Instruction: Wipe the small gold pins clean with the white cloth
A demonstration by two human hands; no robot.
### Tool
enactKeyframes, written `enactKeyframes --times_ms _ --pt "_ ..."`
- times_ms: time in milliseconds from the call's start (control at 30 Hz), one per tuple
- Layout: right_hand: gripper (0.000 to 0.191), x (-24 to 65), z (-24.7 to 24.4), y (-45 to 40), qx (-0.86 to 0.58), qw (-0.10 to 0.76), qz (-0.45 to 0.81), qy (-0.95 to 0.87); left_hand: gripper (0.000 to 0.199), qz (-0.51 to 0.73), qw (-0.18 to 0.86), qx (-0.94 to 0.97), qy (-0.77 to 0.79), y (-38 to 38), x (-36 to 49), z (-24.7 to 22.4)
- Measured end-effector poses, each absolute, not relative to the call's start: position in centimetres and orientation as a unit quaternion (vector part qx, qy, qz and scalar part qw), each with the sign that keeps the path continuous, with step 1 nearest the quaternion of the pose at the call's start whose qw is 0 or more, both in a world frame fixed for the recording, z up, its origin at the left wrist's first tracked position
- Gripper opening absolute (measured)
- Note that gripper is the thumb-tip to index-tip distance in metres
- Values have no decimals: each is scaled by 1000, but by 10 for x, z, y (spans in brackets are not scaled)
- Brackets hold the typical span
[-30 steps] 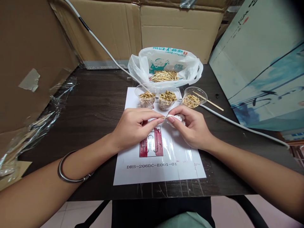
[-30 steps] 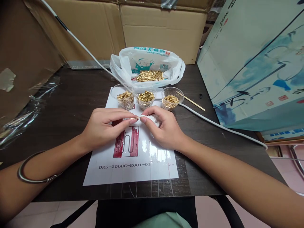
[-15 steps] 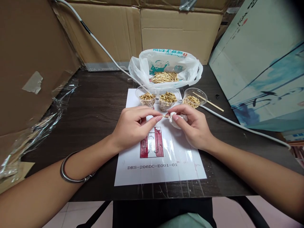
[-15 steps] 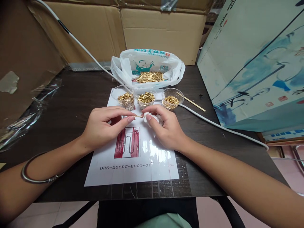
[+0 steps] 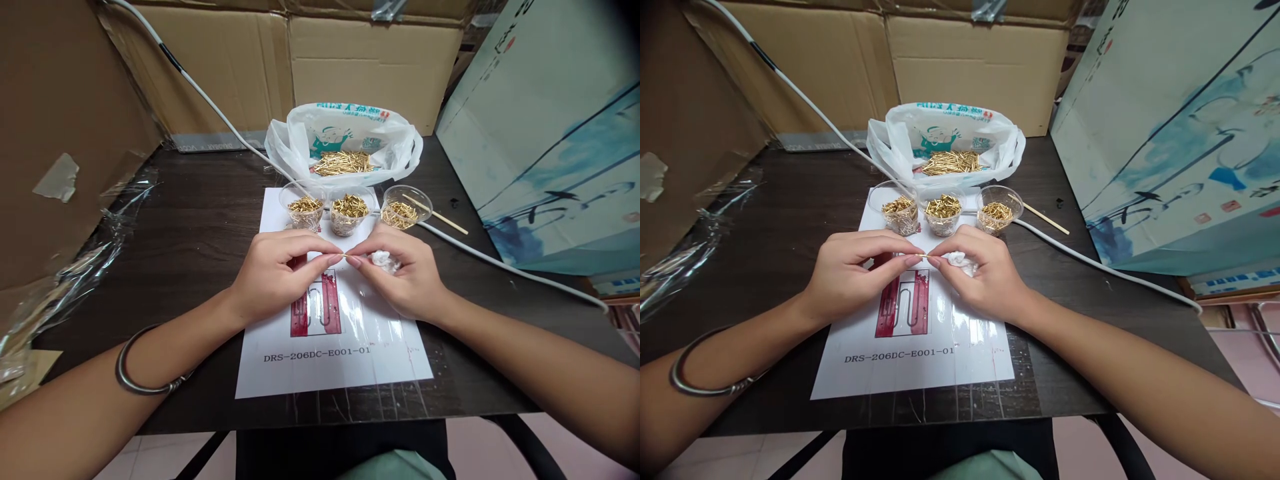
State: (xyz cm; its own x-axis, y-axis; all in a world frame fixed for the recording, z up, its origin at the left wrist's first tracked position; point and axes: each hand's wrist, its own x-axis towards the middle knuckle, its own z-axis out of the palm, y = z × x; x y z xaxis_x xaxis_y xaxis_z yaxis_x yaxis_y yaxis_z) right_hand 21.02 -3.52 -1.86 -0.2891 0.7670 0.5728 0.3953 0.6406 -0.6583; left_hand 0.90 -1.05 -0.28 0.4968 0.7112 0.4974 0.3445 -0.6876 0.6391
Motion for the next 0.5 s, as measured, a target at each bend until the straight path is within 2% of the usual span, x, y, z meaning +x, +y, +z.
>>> enactKeyframes --times_ms 100,233,333,500 --pt "5 210 -9 -42 -381 451 194 -783 12 381 268 819 335 -11 10 -3" --pt "4 214 26 -36 -429 442 116 -779 40 345 348 786 377 -12 10 -6" --pt "7 223 52 4 -497 427 23 -755 36 313 346 800 376 -12 10 -7" --pt "19 237 47 105 -572 286 24 -769 35 295 327 813 381 -12 9 -6"
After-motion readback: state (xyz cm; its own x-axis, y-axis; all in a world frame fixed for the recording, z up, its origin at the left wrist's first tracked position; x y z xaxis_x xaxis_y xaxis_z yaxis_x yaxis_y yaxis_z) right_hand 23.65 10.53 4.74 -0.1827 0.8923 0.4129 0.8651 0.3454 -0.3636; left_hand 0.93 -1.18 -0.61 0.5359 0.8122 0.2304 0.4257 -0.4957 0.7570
